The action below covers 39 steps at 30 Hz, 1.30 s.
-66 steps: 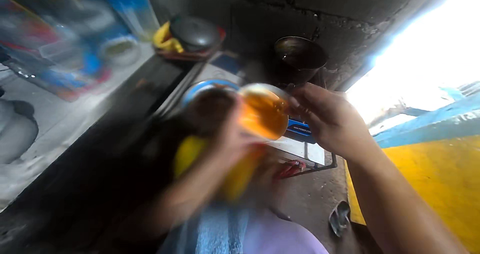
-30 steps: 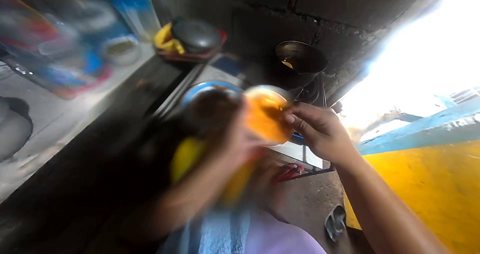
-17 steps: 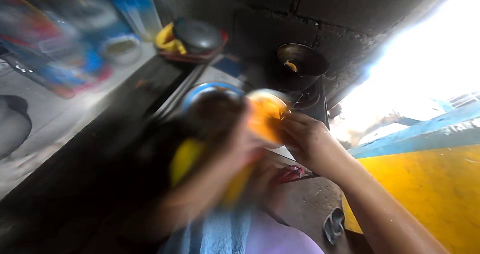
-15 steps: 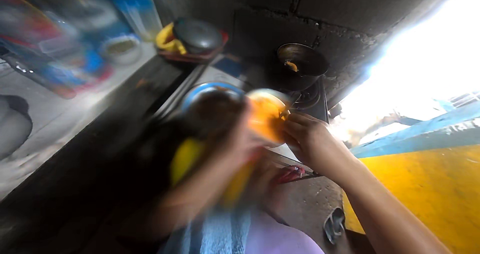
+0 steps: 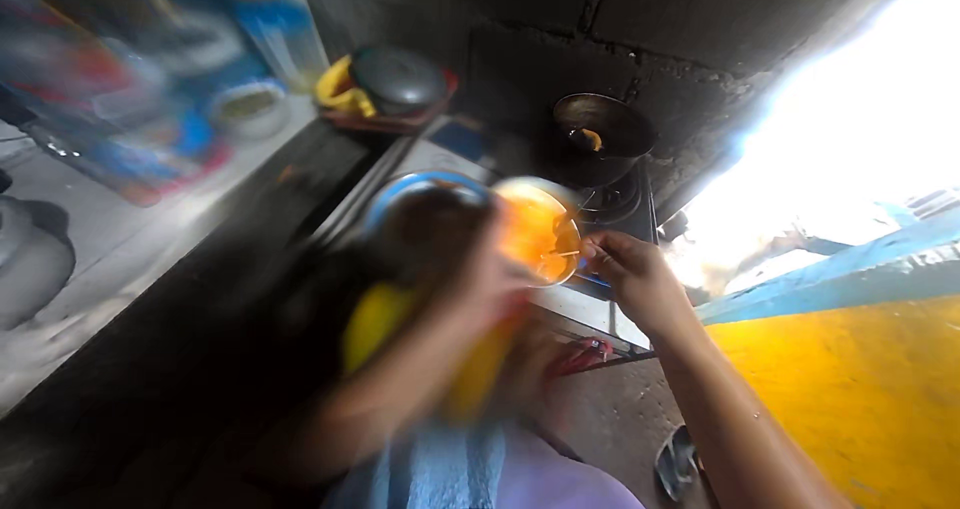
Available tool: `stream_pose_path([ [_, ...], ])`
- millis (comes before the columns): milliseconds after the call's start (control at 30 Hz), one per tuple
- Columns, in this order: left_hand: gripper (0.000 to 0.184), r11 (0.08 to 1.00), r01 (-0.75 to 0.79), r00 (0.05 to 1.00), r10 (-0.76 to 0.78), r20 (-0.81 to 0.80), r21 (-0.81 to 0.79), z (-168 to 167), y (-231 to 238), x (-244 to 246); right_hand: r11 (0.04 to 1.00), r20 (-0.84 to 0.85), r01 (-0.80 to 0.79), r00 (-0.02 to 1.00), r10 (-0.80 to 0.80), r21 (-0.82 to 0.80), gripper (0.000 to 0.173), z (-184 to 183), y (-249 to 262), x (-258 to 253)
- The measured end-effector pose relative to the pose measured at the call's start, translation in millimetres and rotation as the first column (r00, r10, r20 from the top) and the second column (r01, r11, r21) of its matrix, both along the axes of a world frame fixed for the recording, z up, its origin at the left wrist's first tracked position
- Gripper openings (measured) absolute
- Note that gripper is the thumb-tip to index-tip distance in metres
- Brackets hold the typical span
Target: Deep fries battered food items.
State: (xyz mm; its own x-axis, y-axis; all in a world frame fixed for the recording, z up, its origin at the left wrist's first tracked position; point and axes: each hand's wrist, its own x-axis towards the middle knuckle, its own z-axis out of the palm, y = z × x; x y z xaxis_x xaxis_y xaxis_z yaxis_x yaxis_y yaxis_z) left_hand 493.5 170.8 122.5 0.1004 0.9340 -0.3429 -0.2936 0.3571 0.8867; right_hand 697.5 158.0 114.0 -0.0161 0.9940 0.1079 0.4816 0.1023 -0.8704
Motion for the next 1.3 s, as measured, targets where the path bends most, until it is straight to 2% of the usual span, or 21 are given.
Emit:
stream_pose_path([
  [200,0.057,1.000,-0.007,1.000,0.008,0.030,-0.011,3.5,-0.3,1.9,0.995,-0.230,0.023,0.972,-0.044,-0.095,0.020,9.1,4.9,2.9],
  [500,0.060,1.000,-0.001,0.999,0.000,0.032,0.004,17.7,-1.9,1.5,0.987,-0.454,-0.034,0.890,-0.043,-0.158,0.031,29.6,16.1,14.1],
  [667,0.058,0.995,0.066,0.997,-0.069,0.043,0.078,28.0,-0.4,-2.3,0.990,-0.486,-0.029,0.873,-0.042,-0.138,0.034,40.4,24.2,20.9],
  [800,0.065,0.996,0.072,0.992,-0.077,0.098,0.048,27.1,9.9,-6.6,0.988,-0.540,-0.026,0.840,-0.060,-0.150,0.037,44.4,28.9,20.7],
  [1033,0.068,0.993,0.108,0.993,-0.111,0.041,0.054,33.3,31.0,-2.7,0.987,-0.561,-0.013,0.824,-0.079,-0.159,0.038,50.3,44.6,24.5],
  [1133,0.073,0.992,0.121,0.991,-0.124,0.049,0.045,35.2,38.8,-2.3,0.994,-0.515,0.057,0.851,-0.098,-0.094,0.032,56.4,55.0,27.4],
  [1233,0.068,0.991,0.121,0.990,-0.124,0.070,0.052,35.4,51.0,-2.1,0.987,-0.492,0.153,0.856,-0.160,-0.055,0.027,73.1,61.8,25.0],
  [1300,0.068,0.988,0.129,0.989,-0.135,0.066,0.088,42.6,51.2,-2.5,0.986,-0.482,0.163,0.861,-0.160,-0.035,0.025,83.2,66.8,26.3],
])
